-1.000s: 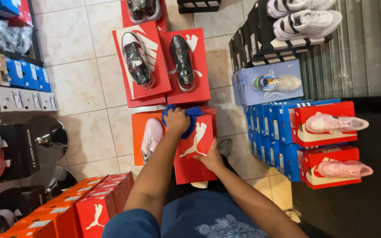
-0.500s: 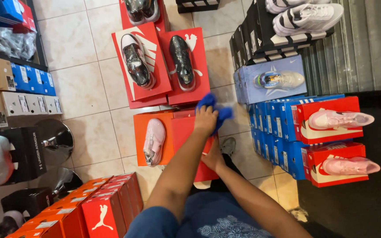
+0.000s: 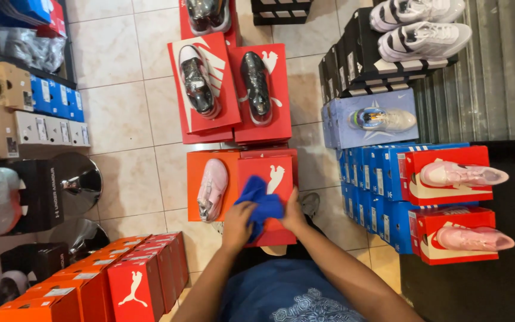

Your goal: Wiping down shoe boxes and shoes with a blue cloth in a storage area

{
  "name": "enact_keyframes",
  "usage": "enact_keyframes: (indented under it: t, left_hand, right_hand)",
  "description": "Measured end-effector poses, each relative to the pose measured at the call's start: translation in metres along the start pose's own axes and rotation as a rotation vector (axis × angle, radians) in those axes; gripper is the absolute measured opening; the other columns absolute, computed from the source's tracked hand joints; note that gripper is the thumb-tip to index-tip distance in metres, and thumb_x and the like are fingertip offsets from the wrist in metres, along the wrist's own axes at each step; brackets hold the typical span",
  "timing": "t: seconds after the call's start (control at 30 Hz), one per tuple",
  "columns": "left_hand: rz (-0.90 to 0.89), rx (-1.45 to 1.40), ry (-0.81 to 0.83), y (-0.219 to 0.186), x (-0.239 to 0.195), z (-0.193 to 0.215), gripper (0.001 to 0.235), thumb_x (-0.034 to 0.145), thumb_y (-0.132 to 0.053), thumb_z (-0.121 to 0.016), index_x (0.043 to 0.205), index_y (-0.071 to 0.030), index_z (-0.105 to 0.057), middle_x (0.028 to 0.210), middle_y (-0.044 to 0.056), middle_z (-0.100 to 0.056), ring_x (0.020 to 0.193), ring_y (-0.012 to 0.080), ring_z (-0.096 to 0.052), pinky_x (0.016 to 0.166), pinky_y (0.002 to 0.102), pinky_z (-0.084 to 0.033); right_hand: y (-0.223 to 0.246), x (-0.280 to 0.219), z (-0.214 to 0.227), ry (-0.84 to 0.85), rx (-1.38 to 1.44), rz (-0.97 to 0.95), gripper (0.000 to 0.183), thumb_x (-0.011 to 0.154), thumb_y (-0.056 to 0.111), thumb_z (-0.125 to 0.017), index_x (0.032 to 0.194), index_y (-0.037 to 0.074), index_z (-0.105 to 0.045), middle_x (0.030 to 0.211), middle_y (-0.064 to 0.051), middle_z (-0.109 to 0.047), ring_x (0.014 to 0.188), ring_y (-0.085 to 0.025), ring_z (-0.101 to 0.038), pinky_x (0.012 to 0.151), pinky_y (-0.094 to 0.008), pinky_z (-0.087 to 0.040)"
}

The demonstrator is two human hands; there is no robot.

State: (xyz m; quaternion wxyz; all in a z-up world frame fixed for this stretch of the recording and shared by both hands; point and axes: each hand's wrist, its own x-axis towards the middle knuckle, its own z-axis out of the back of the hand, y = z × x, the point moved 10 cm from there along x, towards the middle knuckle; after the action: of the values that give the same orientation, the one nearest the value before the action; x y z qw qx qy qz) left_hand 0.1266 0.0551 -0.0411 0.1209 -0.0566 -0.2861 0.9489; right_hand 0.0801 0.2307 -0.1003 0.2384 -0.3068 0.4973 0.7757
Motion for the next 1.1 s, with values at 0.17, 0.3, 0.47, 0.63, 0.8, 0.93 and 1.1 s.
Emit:
enact_keyframes:
  t: [0.17,0.3,0.47,0.63,0.8,0.93,1.1]
  left_hand:
    - [0.998,-0.271,-0.048,0.131,-0.074,-0.011,0.065,0.087,-0.012,-0.068,0.149,-0.024,-0.052,0.158,0.002,-0.045,0.129,0.0454,-0.056,0.104,0.064,-0.050]
    - [0.816,-0.701,0.078,0.157,-0.049,-0.099,0.060,0.083,-0.012,-0.064,0.139,-0.034,-0.067,0.142,0.003,-0.065,0.123,0.0385,-0.064,0.095,0.051,-0.057]
    - [0.929,-1.025,0.175,0.123,-0.053,-0.030,0.054,0.071,-0.020,-0.080,0.122,-0.037,-0.078,0.115,0.018,-0.074,0.098,0.0355,-0.074,0.076,0.044,-0.063]
    - [0.828,-1.285,0.137,0.050,-0.034,0.045,0.059,0.074,-0.016,-0.081,0.132,-0.027,-0.074,0.125,0.027,-0.067,0.109,0.0405,-0.067,0.088,0.050,-0.057]
    - [0.486,-1.247,0.011,-0.040,0.035,0.044,0.061,0.092,-0.021,-0.072,0.150,-0.019,-0.055,0.141,0.035,-0.055,0.132,0.0478,-0.053,0.107,0.057,-0.047]
    - [0.005,-0.923,-0.205,-0.116,0.089,0.040,0.056,0.104,-0.019,-0.057,0.156,-0.006,-0.042,0.161,0.027,-0.035,0.145,0.0480,-0.034,0.120,0.059,-0.027]
    - [0.076,-0.341,-0.281,-0.139,0.151,-0.004,0.065,0.095,-0.026,-0.066,0.156,-0.028,-0.045,0.163,0.016,-0.036,0.142,0.0454,-0.043,0.107,0.062,-0.041]
  right_hand:
    - [-0.012,0.013,-0.006,0.078,-0.265,0.050,0.130,0.066,0.046,-0.096,0.158,0.015,-0.009,0.149,-0.021,-0.052,0.139,-0.034,-0.051,0.114,-0.051,-0.044]
    - [-0.009,0.011,-0.002,0.045,-0.195,0.131,0.128,0.063,0.041,-0.098,0.156,0.011,-0.015,0.148,-0.026,-0.051,0.138,-0.039,-0.050,0.115,-0.054,-0.043]
    - [0.030,-0.018,-0.004,0.141,0.074,0.307,0.135,0.063,0.033,-0.099,0.159,0.002,-0.009,0.157,-0.036,-0.033,0.147,-0.047,-0.033,0.121,-0.060,-0.028]
    - [0.074,-0.094,0.028,0.184,-0.002,0.162,0.113,0.081,0.038,-0.083,0.163,0.009,-0.012,0.165,-0.030,-0.016,0.150,-0.048,-0.024,0.121,-0.063,-0.027]
    - [0.101,-0.135,0.065,0.375,0.287,0.407,0.087,0.097,0.029,-0.059,0.165,0.010,-0.008,0.167,-0.026,-0.009,0.151,-0.048,-0.016,0.114,-0.067,-0.023]
    - [0.103,-0.136,0.096,0.339,0.313,0.442,0.118,0.081,0.018,-0.081,0.165,0.018,0.002,0.168,-0.018,-0.015,0.151,-0.034,-0.022,0.117,-0.053,-0.029]
    - [0.043,-0.082,0.149,0.299,0.340,0.329,0.124,0.073,-0.013,-0.072,0.166,0.027,0.001,0.165,-0.016,-0.027,0.141,-0.029,-0.041,0.102,-0.039,-0.050]
